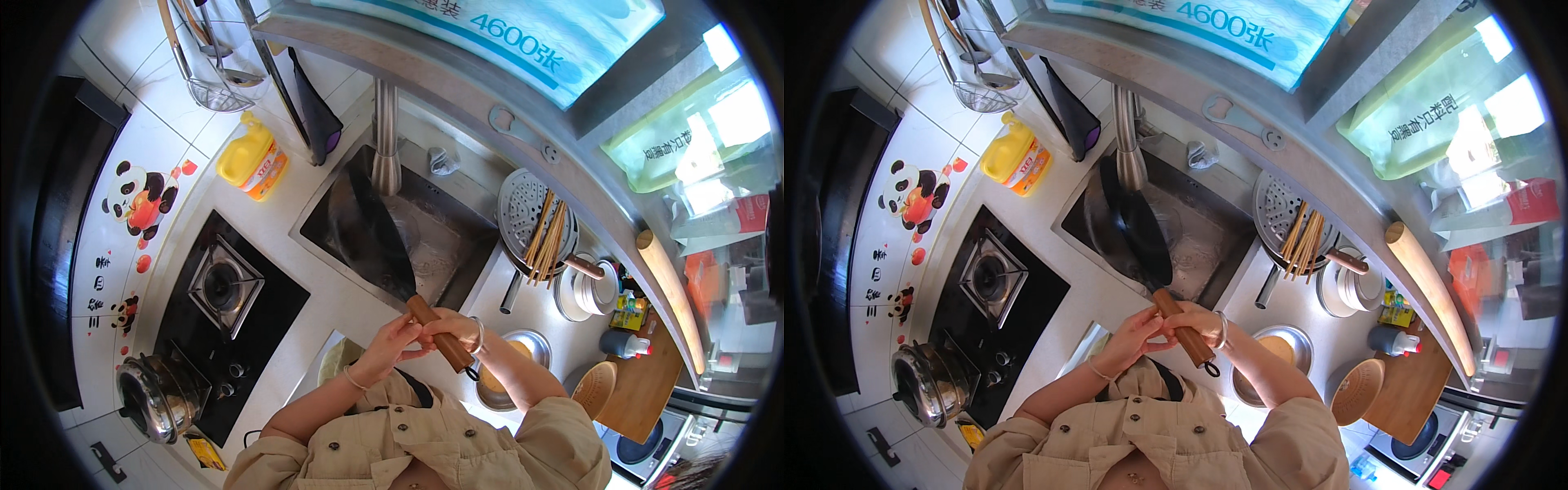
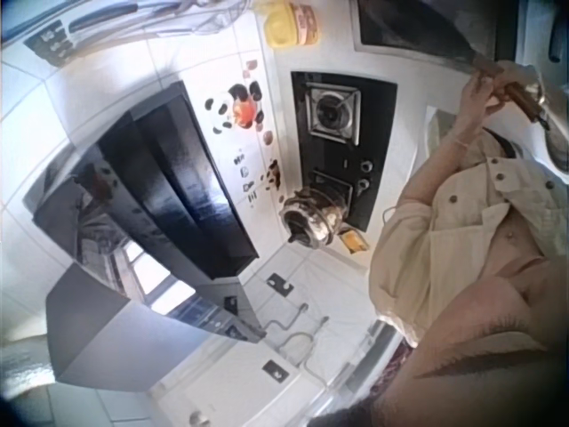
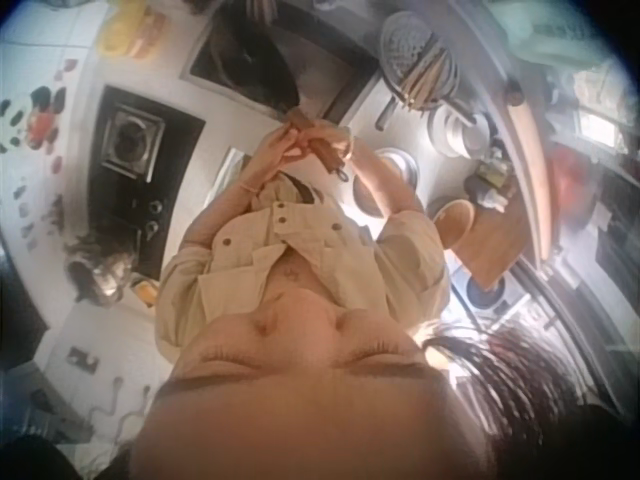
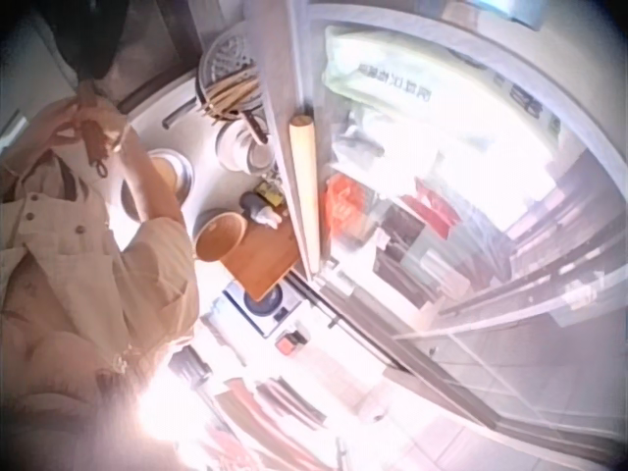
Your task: The person washes a wok in a sink by hand with a cloth and soap, rinses it under a faucet, and places it on a stovetop.
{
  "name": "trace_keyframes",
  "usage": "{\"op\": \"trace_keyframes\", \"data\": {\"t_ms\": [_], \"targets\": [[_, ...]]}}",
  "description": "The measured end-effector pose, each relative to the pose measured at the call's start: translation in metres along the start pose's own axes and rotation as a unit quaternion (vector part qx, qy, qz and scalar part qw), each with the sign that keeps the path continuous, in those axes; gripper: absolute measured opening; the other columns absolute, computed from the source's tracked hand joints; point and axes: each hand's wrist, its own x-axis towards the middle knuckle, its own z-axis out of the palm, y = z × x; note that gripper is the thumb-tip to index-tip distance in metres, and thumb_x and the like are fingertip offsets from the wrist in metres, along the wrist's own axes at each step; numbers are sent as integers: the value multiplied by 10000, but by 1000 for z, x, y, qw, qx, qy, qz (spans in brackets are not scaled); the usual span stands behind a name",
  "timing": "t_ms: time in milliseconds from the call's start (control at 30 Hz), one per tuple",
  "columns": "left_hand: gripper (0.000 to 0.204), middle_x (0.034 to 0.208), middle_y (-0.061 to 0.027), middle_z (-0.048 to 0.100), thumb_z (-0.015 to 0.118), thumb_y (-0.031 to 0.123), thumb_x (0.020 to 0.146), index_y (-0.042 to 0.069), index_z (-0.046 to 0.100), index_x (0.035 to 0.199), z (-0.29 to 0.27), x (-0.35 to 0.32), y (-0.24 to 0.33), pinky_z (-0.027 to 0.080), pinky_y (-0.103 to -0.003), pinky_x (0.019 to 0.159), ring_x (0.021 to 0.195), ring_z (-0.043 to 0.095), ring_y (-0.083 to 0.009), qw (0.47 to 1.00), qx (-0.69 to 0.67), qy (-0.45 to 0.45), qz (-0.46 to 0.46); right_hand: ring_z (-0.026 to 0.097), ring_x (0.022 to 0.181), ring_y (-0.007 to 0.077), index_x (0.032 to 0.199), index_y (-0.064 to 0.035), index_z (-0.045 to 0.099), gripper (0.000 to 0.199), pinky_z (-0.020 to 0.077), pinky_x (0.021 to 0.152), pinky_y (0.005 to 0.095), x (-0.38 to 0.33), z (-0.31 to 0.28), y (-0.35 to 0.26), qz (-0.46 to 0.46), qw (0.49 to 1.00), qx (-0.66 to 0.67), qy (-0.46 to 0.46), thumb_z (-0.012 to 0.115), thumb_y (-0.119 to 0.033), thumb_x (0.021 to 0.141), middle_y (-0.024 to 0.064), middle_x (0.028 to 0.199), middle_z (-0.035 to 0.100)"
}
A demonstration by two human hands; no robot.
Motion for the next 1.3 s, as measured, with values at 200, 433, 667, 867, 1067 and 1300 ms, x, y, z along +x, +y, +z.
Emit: {"op": "trace_keyframes", "data": {"t_ms": [200,433,667,867,1067,1300], "targets": [[371,1056,-81,568,429,199,944,40,360,1272,18,3,24,469,-372,906,991,575,-179,1000,-1,-13,9,529,638,125,1035,-9,478,241,444,586,236,-12,6,-27,-4,997,69,-42,557,-105,829,56,739,540],[473,1101,-55,556,486,228,915,56,313,1320,21,15,28,444,-390,922,1020,565,-184,1000,-11,-14,5,529,630,136,1016,-27,462,253,447,571,251,-13,-5,-51,46,996,62,-36,578,-146,824,61,728,531],[524,1146,-37,536,483,263,918,76,283,1365,1,39,17,440,-370,906,1106,501,-153,999,-25,9,-19,528,630,127,989,-15,471,248,449,556,243,11,-31,-65,115,990,-72,32,596,-123,804,59,730,529],[469,1200,-55,524,477,239,924,69,350,1342,-35,52,3,441,-359,896,1112,495,-162,997,43,26,-57,553,582,142,881,-11,505,209,476,523,258,24,-53,-64,121,973,-152,124,639,-102,748,77,705,554],[376,1164,-54,552,466,195,929,70,434,1282,-75,58,12,454,-327,863,1056,530,-158,986,141,38,-77,573,564,161,908,4,502,286,489,512,296,28,-82,-40,146,941,-256,167,675,-105,708,88,687,569],[337,1100,-50,580,504,156,908,51,494,1229,-105,83,54,463,-269,815,932,563,-121,971,231,43,37,576,615,142,1005,3,493,369,468,569,289,20,-95,-26,173,849,-412,281,679,-113,708,72,712,572]]}}
